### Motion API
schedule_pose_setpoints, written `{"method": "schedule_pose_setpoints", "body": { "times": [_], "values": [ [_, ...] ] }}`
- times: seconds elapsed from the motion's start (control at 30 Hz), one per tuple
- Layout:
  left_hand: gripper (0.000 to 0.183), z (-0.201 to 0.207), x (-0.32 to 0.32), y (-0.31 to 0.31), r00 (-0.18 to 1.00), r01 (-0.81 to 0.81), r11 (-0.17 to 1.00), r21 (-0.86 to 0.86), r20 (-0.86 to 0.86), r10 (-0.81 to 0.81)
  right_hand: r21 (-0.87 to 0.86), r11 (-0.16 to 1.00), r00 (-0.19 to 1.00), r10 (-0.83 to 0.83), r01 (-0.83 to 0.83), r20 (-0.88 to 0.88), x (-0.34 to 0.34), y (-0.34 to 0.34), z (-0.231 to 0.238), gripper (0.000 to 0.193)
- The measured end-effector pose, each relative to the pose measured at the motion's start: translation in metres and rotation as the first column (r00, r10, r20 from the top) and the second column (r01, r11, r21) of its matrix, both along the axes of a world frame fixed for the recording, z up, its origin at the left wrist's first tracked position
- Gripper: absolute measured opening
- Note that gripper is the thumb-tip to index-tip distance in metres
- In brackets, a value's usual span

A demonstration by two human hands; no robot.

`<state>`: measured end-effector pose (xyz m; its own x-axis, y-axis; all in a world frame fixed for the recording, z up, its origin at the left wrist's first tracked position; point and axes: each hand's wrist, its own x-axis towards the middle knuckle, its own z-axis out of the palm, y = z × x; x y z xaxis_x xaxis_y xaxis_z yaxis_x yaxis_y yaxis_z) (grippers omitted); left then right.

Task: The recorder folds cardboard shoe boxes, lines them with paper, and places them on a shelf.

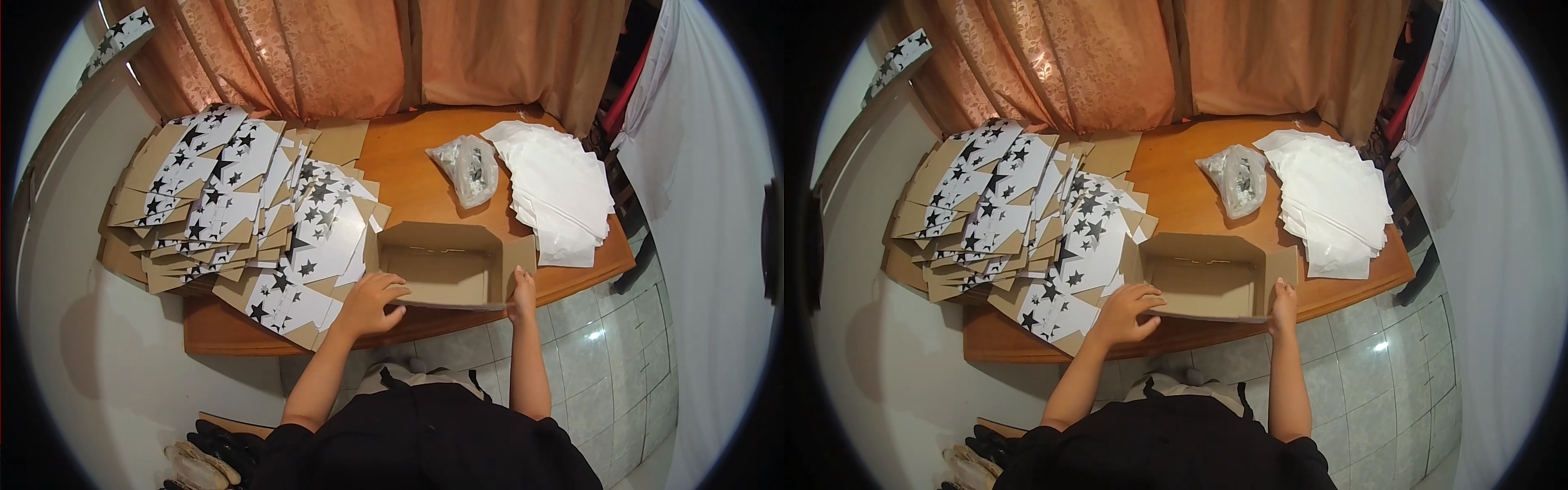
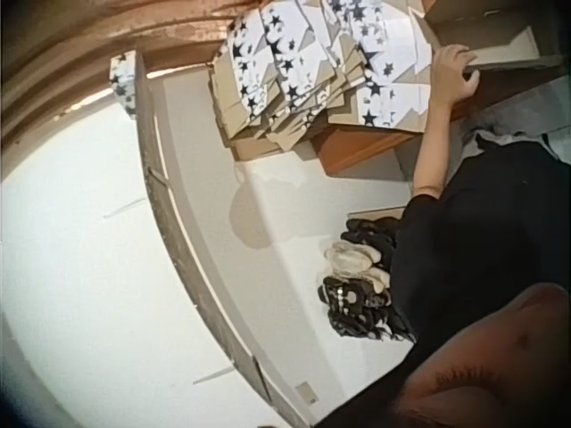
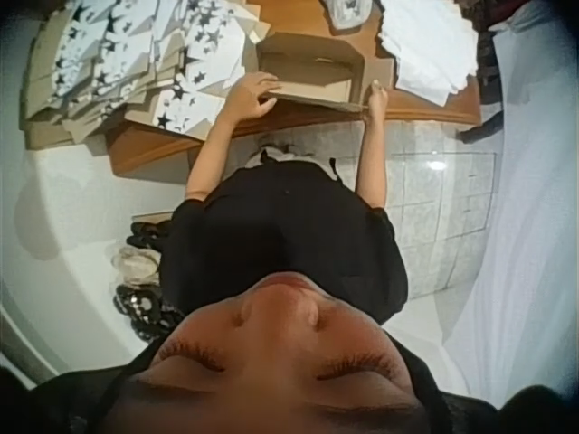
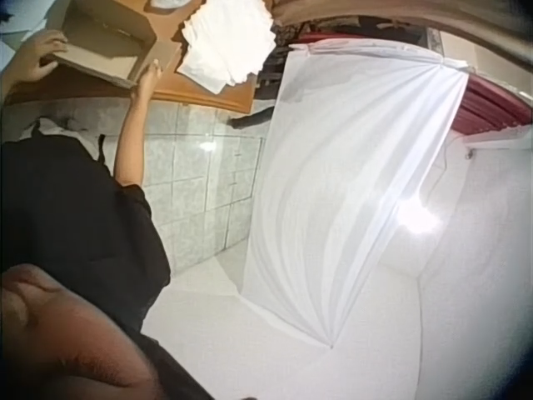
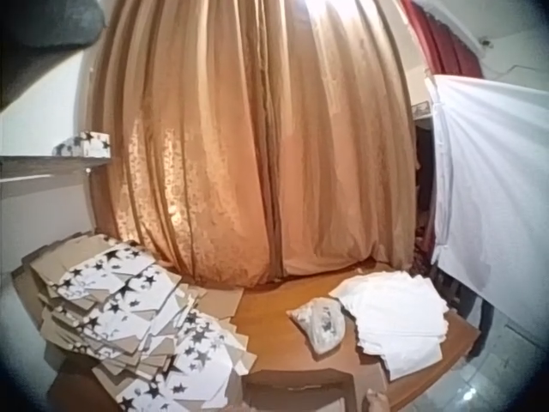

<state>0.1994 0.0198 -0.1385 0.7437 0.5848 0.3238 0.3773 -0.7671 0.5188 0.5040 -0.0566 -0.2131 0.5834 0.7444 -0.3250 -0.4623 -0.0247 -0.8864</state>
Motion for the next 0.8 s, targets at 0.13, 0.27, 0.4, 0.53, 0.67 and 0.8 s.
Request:
{"method": "schedule_pose_setpoints", "body": {
  "times": [0.13,0.27,0.4,0.53,0.67,0.8],
  "values": [
    [0.045,-0.027,0.012,0.026,0.979,-0.19,0.979,0.068,0.082,0.184,0.068,0.997,0.998,0.044,-0.04,-0.05,0.007,0.002,-0.009,0.031],
    [0.056,-0.048,0.013,0.038,0.913,-0.407,0.913,0.025,-0.027,0.408,0.059,0.997,0.999,0.045,-0.045,0.002,0.006,0.002,-0.015,0.035],
    [0.056,-0.076,0.014,0.029,0.849,-0.506,0.854,0.121,-0.101,0.518,0.116,0.916,0.764,0.244,-0.384,0.597,-0.005,0.003,-0.016,0.058],
    [0.052,-0.084,0.017,0.026,0.821,-0.547,0.82,0.168,-0.084,0.564,-0.075,0.935,0.574,0.275,-0.347,0.771,-0.011,0.009,-0.023,0.043],
    [0.051,-0.086,0.017,0.026,0.806,-0.57,0.802,0.177,-0.067,0.588,-0.313,0.947,0.276,0.321,-0.074,0.906,-0.023,0.015,-0.01,0.032],
    [0.051,-0.09,0.013,0.025,0.804,-0.575,0.791,0.209,-0.031,0.593,-0.516,0.856,0.321,0.484,0.021,0.814,-0.036,0.028,0.028,0.032]
  ]
}}
